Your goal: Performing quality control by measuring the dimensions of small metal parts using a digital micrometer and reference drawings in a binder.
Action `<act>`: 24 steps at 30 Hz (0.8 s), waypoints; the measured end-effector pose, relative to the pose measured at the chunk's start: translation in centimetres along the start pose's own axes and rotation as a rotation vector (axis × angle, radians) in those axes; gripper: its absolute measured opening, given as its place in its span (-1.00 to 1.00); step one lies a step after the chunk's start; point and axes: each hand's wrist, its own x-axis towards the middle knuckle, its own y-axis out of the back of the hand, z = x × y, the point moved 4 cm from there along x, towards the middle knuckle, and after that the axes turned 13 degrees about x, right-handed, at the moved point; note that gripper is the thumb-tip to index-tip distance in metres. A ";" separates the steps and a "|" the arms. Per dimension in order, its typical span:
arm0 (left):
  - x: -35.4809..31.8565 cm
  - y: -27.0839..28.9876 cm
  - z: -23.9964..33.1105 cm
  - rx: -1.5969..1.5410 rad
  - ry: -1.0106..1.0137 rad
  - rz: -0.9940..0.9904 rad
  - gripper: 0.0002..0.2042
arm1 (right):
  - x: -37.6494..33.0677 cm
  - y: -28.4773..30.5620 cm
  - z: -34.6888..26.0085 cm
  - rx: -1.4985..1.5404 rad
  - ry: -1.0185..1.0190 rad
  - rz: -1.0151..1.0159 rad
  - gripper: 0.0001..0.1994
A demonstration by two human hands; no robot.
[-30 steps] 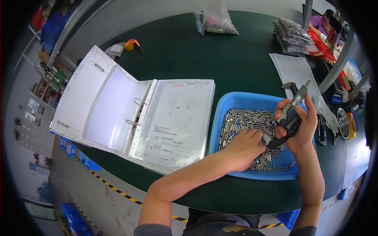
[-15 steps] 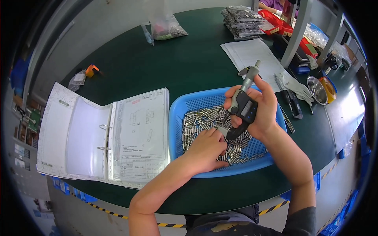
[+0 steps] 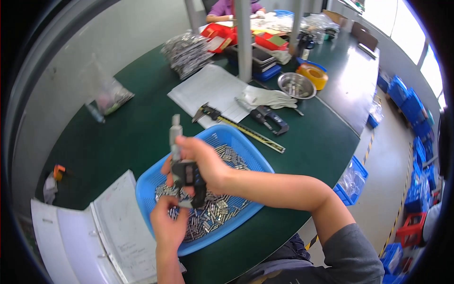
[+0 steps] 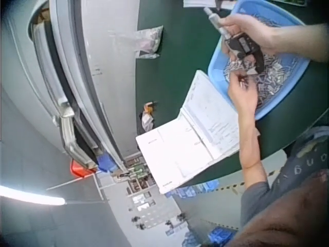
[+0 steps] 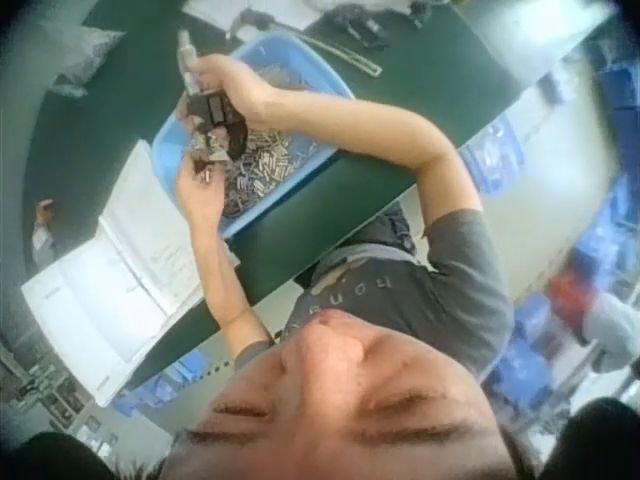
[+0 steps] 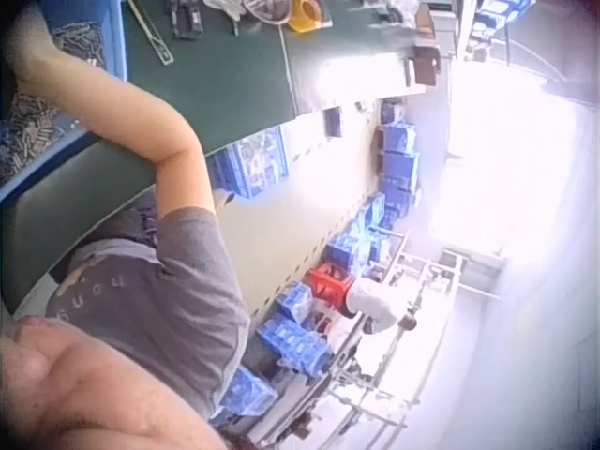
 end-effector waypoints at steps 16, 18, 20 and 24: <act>0.2 1.2 -1.9 -1.142 0.194 -0.042 -0.85 | -0.2 -0.9 0.1 0.008 -0.038 -0.069 -0.30; 0.0 1.3 -1.9 -1.144 0.183 -0.051 -0.85 | -0.1 -0.9 0.2 -0.007 -0.026 -0.074 -0.31; 0.0 1.1 -1.8 -1.113 0.164 -0.068 -0.85 | -0.1 -0.8 0.3 -0.009 -0.027 -0.072 -0.32; -0.2 0.9 -1.7 -1.094 0.188 -0.064 -0.85 | -0.3 -0.9 0.6 -0.009 -0.046 -0.074 -0.32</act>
